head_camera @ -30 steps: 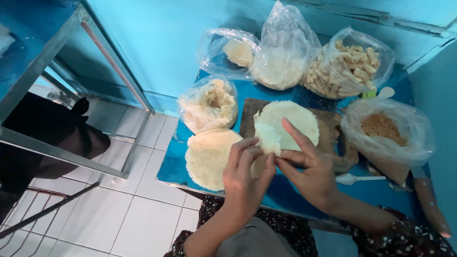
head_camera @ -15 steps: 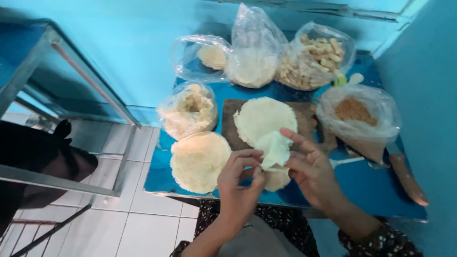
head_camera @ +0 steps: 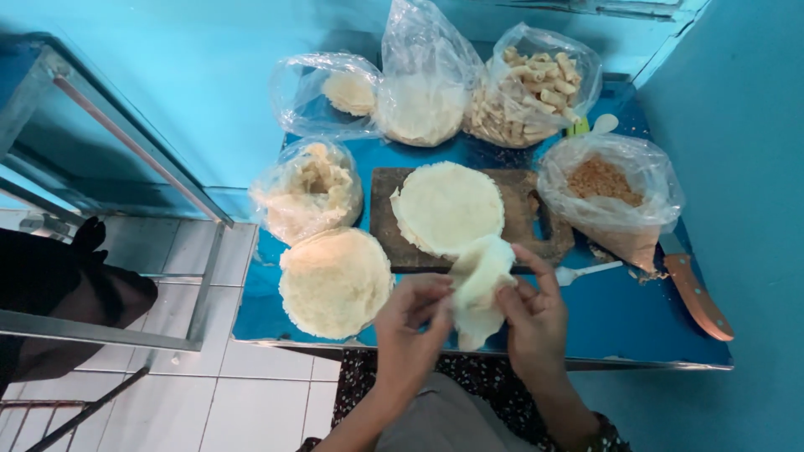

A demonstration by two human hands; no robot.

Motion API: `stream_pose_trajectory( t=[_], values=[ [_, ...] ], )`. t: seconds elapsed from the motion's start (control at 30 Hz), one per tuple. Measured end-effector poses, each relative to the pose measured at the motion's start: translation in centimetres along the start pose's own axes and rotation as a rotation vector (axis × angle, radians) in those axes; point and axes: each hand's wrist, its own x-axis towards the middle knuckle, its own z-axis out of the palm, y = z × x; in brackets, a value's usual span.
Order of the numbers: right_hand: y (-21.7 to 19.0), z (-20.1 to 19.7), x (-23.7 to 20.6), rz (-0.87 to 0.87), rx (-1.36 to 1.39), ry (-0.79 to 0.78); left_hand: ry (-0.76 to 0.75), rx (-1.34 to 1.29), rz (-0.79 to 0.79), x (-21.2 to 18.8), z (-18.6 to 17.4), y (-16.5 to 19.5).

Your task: The person sits at a small blue table with plastic bags of white food cakes and a wooden cutting board. They tear pieces off round white food cakes by hand, stack the torn pieces, then hold one cake on the board and slice it with a knife, arranging the cut pieces.

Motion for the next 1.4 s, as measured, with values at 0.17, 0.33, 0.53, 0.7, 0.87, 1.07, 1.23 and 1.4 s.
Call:
stream_pose_trajectory(
  t=[0.17,0.33,0.53,0.7,0.87,1.07,1.23,1.4],
  values=[
    [0.2,-0.6,-0.8,0.047,-0.161,-0.143,-0.127,0.111,0.023,-0.7,0.9,-1.0],
    [-0.8,-1.1,-0.3,0.273,0.168,-0.061,-0.064,0.08,-0.069,-1.1,-0.2,-2.3],
    [-1.5,-1.8,-2.7,0.7,0.422,-0.273,-0.145,-0.224,-0.068,-2.7,-1.7,-1.6],
    [-1.6,-3.8,-1.5,0.721,0.289,-0.066,0.094,-0.637,-0.321,-2.7,-3.2,0.2],
    [-4.3,-7.5,1.5,0.531,0.229,0.134,0.217,-0.422,-0.138,0.5,-7.5,2.9],
    [-10.6,-7.9,5.1,0.314,-0.2,-0.311,0.037,1.174,0.234,5.0,-10.9,7.6],
    [-16.0,-2.2,6.5,0.102,-0.789,-0.623,0.034,1.457,0.364,5.5,-8.7,12.7],
    [-17.9,4.9,8.1,-0.036,-1.036,-0.776,-0.609,0.595,0.387,8.4,-3.1,12.4]
  ],
)
